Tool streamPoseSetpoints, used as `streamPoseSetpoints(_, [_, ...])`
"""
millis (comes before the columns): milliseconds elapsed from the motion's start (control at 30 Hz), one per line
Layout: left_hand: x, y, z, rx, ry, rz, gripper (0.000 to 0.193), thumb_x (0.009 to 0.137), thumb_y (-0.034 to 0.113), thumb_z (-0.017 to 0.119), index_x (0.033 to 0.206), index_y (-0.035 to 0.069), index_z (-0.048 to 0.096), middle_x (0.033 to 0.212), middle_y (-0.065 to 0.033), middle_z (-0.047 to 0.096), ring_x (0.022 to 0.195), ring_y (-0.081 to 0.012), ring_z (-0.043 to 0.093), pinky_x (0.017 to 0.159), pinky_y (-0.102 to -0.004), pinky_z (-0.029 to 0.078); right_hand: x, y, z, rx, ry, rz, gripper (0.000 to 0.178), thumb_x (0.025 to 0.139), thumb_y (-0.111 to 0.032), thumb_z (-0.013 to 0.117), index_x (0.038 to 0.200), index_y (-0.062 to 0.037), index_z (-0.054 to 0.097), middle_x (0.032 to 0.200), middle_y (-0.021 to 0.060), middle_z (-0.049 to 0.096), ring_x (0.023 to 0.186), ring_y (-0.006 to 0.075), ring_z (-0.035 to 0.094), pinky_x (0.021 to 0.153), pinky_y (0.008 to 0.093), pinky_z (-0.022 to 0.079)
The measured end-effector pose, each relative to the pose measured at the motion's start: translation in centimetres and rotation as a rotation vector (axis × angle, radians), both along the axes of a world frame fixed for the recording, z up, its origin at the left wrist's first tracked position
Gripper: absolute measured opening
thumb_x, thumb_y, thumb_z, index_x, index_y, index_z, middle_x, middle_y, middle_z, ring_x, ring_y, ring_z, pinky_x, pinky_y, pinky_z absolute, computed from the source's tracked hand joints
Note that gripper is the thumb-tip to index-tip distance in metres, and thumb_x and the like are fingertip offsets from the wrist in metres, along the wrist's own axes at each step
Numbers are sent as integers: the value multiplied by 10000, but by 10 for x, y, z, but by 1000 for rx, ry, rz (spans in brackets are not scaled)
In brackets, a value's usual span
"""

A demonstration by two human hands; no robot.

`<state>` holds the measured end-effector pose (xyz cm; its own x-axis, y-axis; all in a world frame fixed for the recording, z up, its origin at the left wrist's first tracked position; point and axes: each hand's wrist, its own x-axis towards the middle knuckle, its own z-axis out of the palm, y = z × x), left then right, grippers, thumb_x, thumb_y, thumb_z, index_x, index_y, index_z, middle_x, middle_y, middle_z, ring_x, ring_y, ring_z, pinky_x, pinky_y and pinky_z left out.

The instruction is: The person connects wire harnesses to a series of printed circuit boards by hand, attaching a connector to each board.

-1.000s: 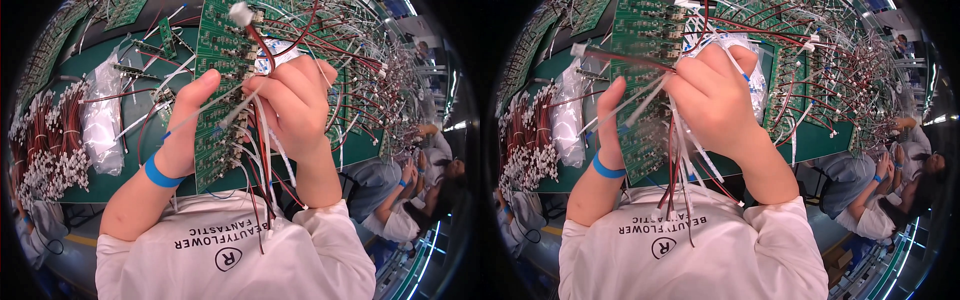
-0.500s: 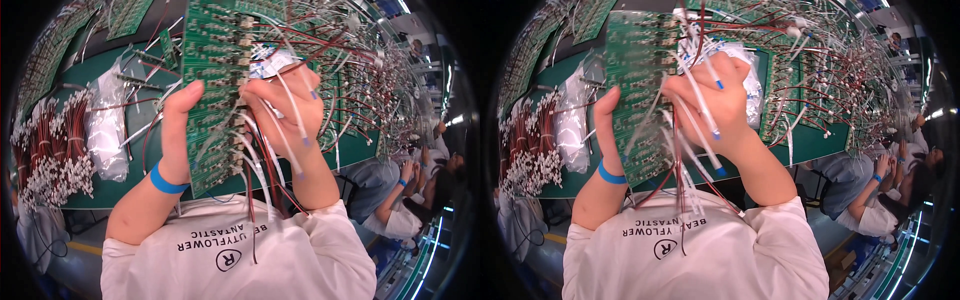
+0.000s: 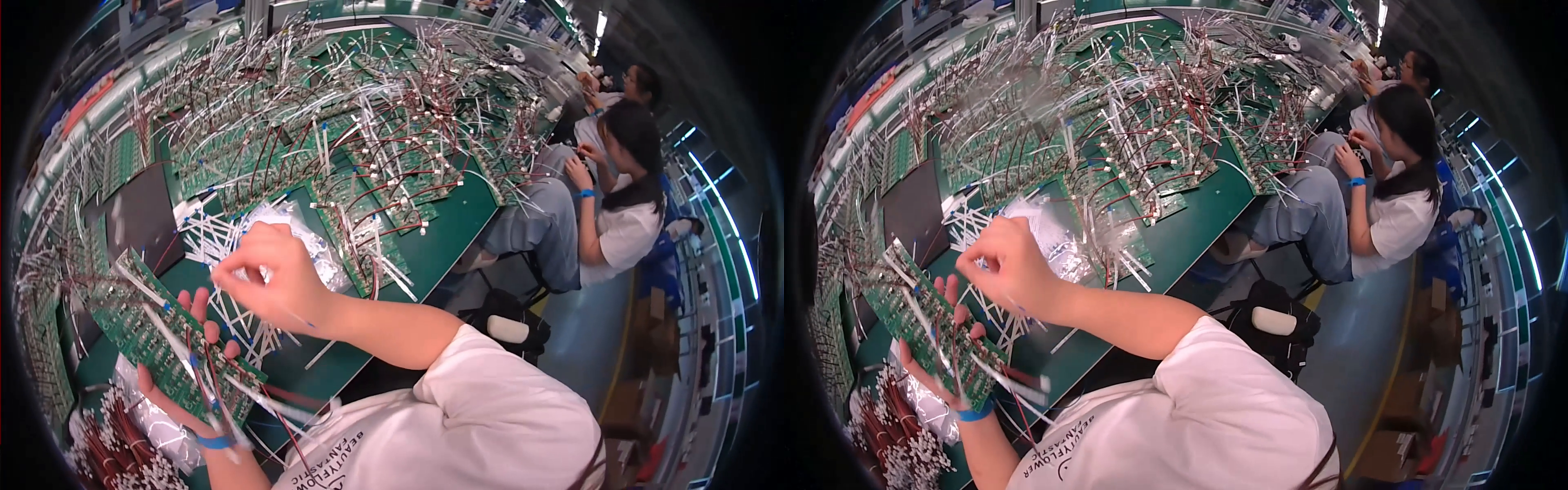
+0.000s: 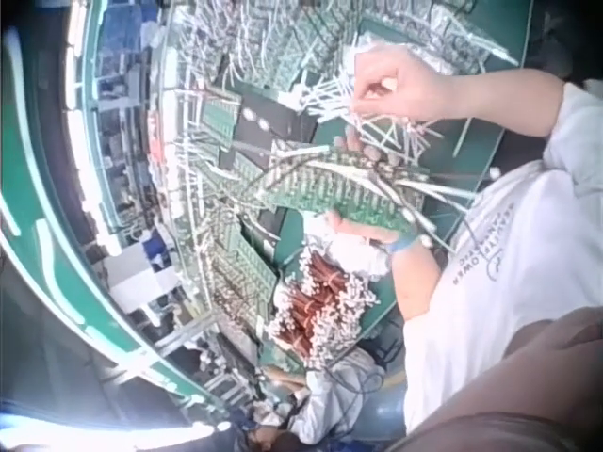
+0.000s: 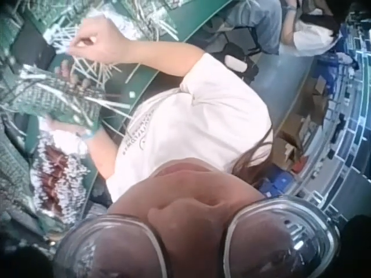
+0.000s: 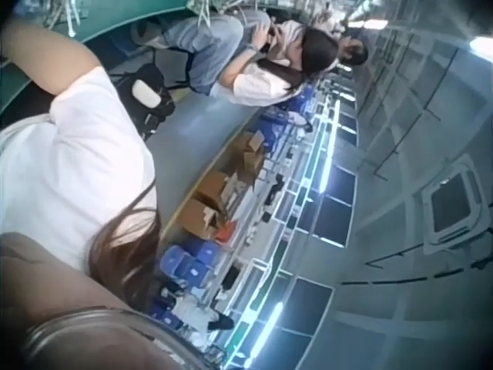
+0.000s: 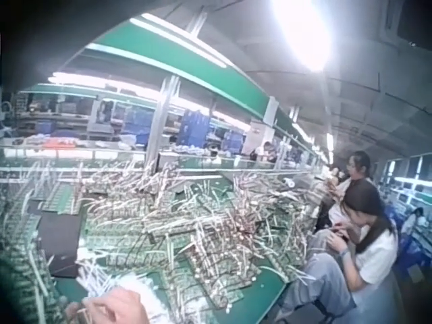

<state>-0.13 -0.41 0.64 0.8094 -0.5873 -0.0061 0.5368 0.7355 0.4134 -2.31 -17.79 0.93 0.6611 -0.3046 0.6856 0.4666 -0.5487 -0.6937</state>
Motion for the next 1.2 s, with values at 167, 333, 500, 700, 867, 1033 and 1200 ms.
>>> streamPoseSetpoints(167, [-8,-5,-9,-60,-105,-90,878,792,542,500,1406,-24,229,1444,-208,278,869,-275,534,632,-411,468,4,6,-2,564,342,324,136,804,-88,661,693,-9,651,660,25,597,547,80,478,490,242,349])
streamPoseSetpoints(333, [-7,11,-14,251,14,-58,819,750,613,460,1335,44,380,1236,-163,518,991,-329,577,757,-465,515,2,11,1,216,166,189,114,768,-104,669,677,-36,669,605,70,601,472,184,527,458,319,359])
streamPoseSetpoints(500, [-4,4,-30,264,141,134,765,774,594,457,1273,16,424,1030,-200,601,862,-340,631,696,-462,553,5,1,-15,-110,99,45,96,728,-133,699,663,-74,660,592,71,569,576,223,530,567,342,356])
streamPoseSetpoints(700, [3,17,-18,215,-48,-12,624,810,429,489,1212,-48,472,1056,-189,609,857,-276,631,753,-374,529,9,1,-6,-251,137,52,66,705,-134,718,723,-95,668,649,23,569,606,193,523,590,323,347])
streamPoseSetpoints(867, [5,15,-13,237,37,-59,765,788,591,440,1300,23,411,1299,-224,455,790,-287,526,619,-415,488,7,-15,7,-72,302,298,259,662,-47,771,903,-14,682,851,71,639,801,185,616,722,300,465])
streamPoseSetpoints(1033, [4,15,-8,156,113,-103,671,835,598,383,1279,103,475,1235,-128,530,762,-261,464,607,-406,451,13,-21,13,-395,151,369,179,662,15,729,833,-21,693,813,58,688,779,178,643,817,329,440])
streamPoseSetpoints(1200, [10,15,-8,168,320,-30,668,851,585,357,1300,102,465,1245,-139,538,845,-338,587,647,-445,486,13,-24,14,-497,106,296,103,720,-60,708,814,-93,683,806,-6,682,780,144,639,895,330,378])
